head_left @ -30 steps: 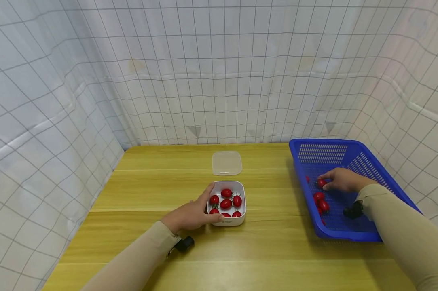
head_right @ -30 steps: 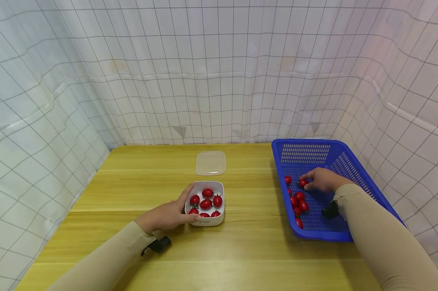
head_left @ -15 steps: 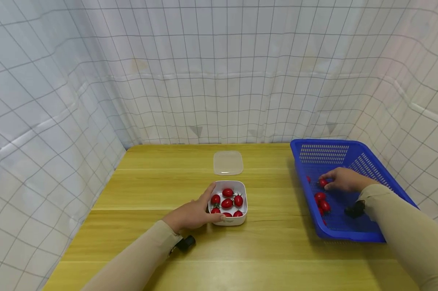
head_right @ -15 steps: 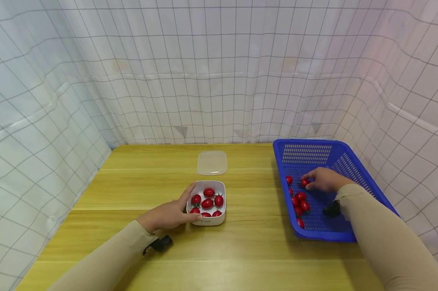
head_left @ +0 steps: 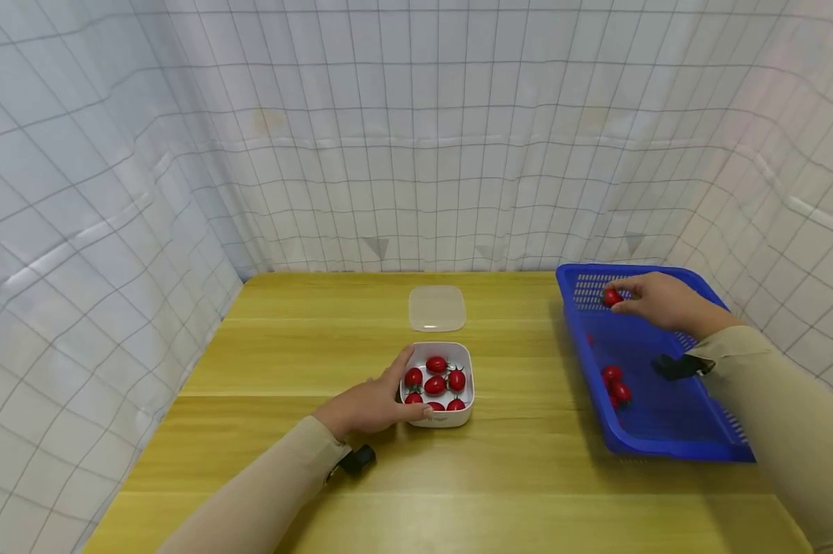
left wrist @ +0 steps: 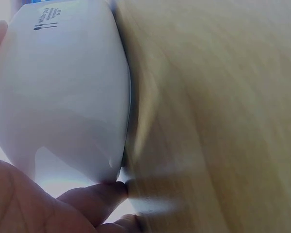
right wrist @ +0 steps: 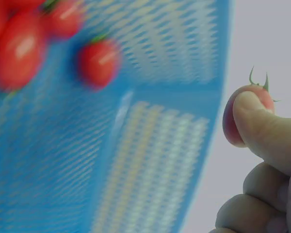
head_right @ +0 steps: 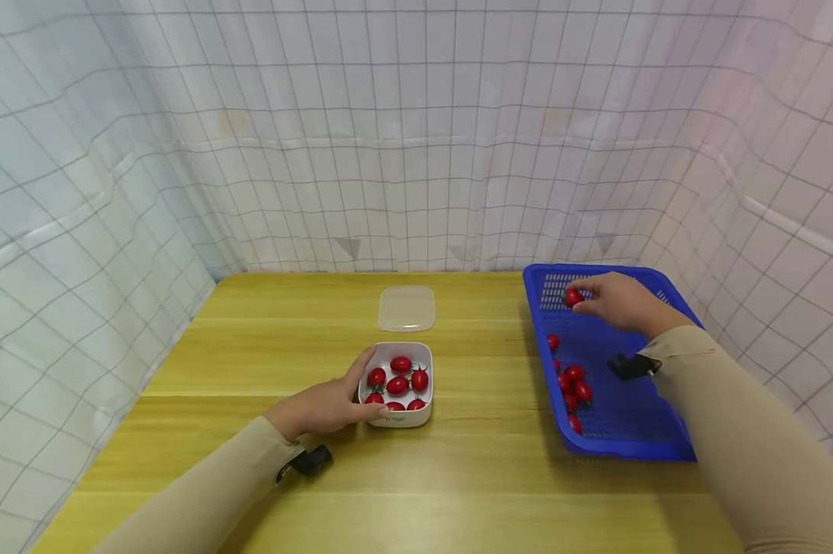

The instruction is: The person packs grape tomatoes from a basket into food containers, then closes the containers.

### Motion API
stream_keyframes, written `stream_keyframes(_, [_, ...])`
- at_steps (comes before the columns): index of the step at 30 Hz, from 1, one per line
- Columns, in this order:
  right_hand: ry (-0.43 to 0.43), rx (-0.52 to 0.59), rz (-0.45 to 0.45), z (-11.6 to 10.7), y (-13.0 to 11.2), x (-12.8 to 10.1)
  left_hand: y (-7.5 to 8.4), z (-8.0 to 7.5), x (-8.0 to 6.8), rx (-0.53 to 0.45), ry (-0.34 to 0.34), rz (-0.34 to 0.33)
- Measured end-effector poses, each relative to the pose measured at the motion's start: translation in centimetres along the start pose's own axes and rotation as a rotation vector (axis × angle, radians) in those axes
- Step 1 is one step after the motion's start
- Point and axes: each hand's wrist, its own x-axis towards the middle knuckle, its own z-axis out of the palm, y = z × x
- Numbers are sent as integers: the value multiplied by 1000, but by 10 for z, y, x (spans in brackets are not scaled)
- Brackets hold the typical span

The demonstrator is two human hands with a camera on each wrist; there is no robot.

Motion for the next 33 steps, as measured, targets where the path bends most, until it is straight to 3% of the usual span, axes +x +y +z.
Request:
stream_keyframes(7, [-11, -4, -93, -8, -78, 11, 0, -1, 3, 13, -2, 8])
stream_keyframes(12, [-76, -30, -207, 12, -133, 27, -1, -1, 3, 21, -2, 1])
stream_keyframes(18, [-175, -39, -330, 44, -180, 40, -2, -1, 2, 3, -2, -4])
stream_keyframes(25, [-260, -76, -452, 67, -216, 43, -2, -1, 2, 10, -15, -23])
stream_keyframes(33, [-295, -39, -478, 80, -225, 43, -2, -2, 2, 8, -17, -17])
